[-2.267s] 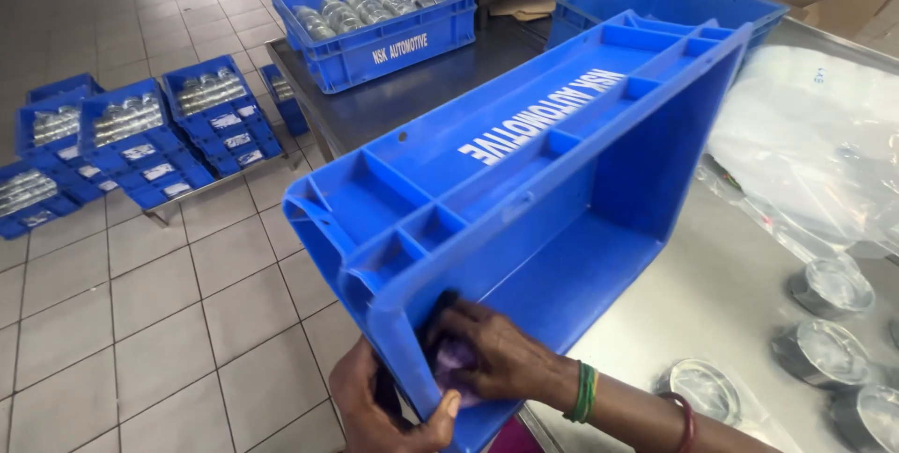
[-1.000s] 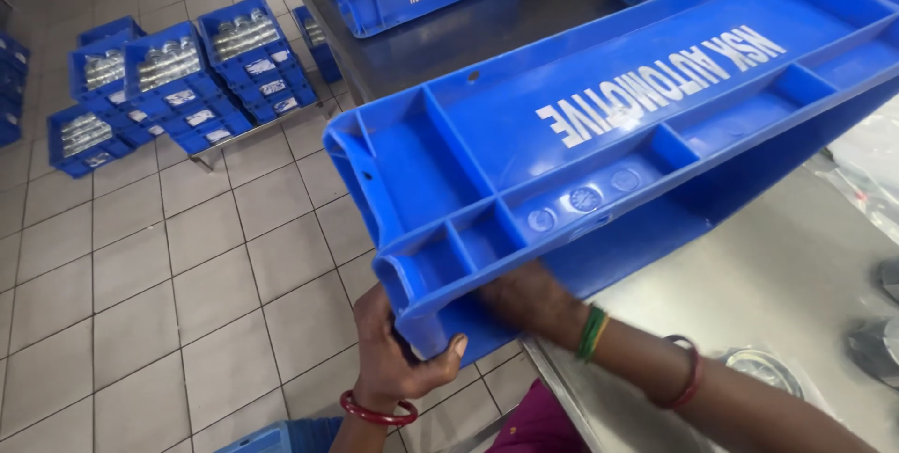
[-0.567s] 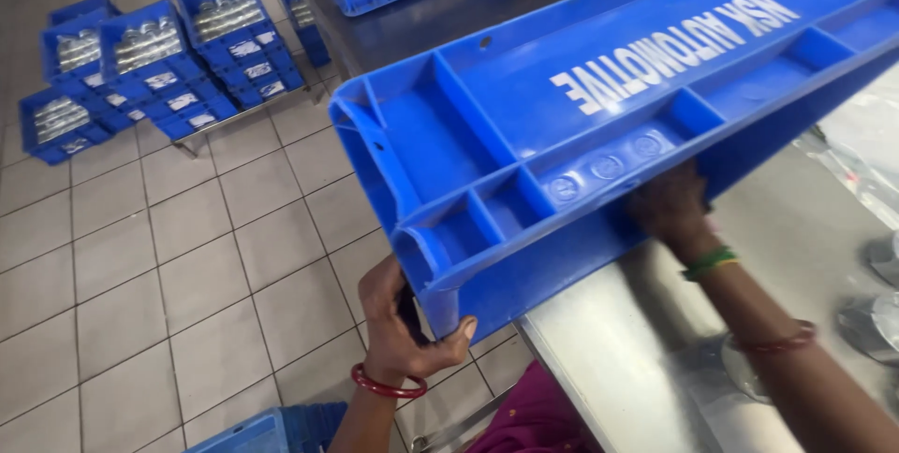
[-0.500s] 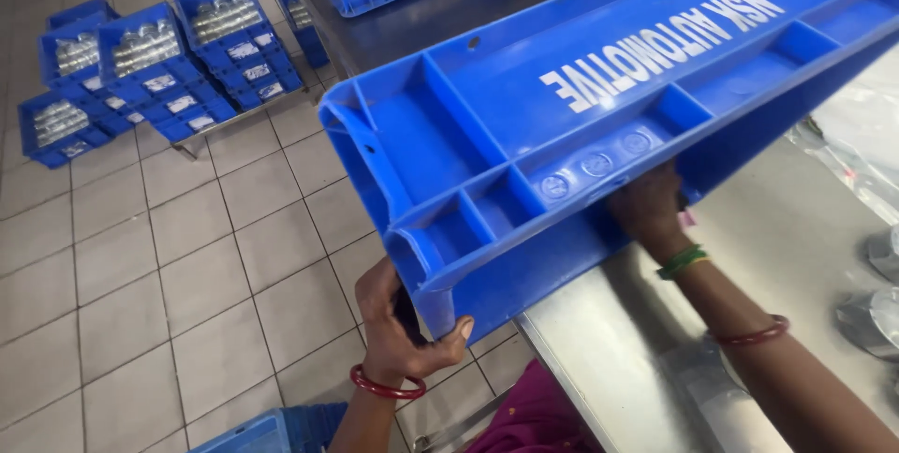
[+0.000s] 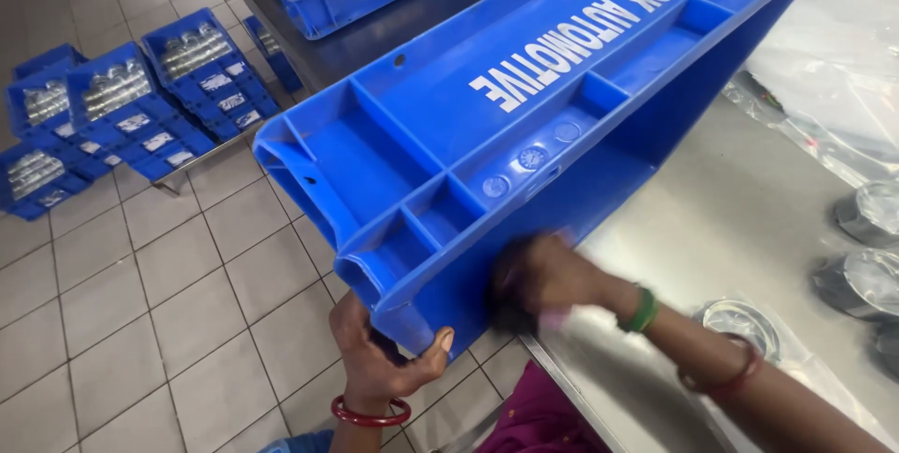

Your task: The person wipes metal rings with a cloth and places them into plastic bags before stacking them inside a blue plastic crate.

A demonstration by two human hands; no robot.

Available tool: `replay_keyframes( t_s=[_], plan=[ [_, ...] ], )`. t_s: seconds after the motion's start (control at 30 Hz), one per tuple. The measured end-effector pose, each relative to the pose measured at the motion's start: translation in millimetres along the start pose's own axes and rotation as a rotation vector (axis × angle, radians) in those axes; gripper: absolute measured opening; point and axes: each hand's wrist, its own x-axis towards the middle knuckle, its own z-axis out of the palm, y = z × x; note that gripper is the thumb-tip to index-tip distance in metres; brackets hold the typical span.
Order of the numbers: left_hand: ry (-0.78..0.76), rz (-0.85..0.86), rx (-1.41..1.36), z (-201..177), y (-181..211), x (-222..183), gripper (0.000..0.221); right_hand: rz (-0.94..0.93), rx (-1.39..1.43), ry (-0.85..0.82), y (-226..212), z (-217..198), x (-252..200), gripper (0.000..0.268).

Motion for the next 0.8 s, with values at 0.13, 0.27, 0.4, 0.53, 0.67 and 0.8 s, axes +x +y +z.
replay_keyframes(
  t_s=[0.13,0.27,0.4,0.53,0.67,0.8],
  plan=[
    [0.019,-0.022,-0.084,5.0,-1.6,1.6,0.051,0.620,-0.216,0.546,-1.0,-65.2,-6.8,0.025],
    [0.031,-0.022,-0.083,4.5,-11.6,4.5,0.056,0.374,-0.498,0.486,-2.4,-43.1,12.3,0.035],
    [0.037,-0.006,-0.134,-6.4,-32.2,4.5,0.059,0.005,-0.631,0.418,-25.9,26.2,44.1,0.042],
    [-0.011,-0.075,-0.189,-15.7,-48.1,4.9,0.071,-0.134,-0.519,0.283,-62.1,67.2,87.9,0.047],
    [0.071,-0.036,-0.150,-17.3,-67.3,-3.1,0.074,-0.199,-0.452,0.305,-57.6,57.5,94.5,0.045],
    [0.033,-0.067,-0.192,-17.4,-61.5,1.7,0.070,0.061,-0.067,-0.204,-69.6,37.3,74.8,0.018]
  ],
)
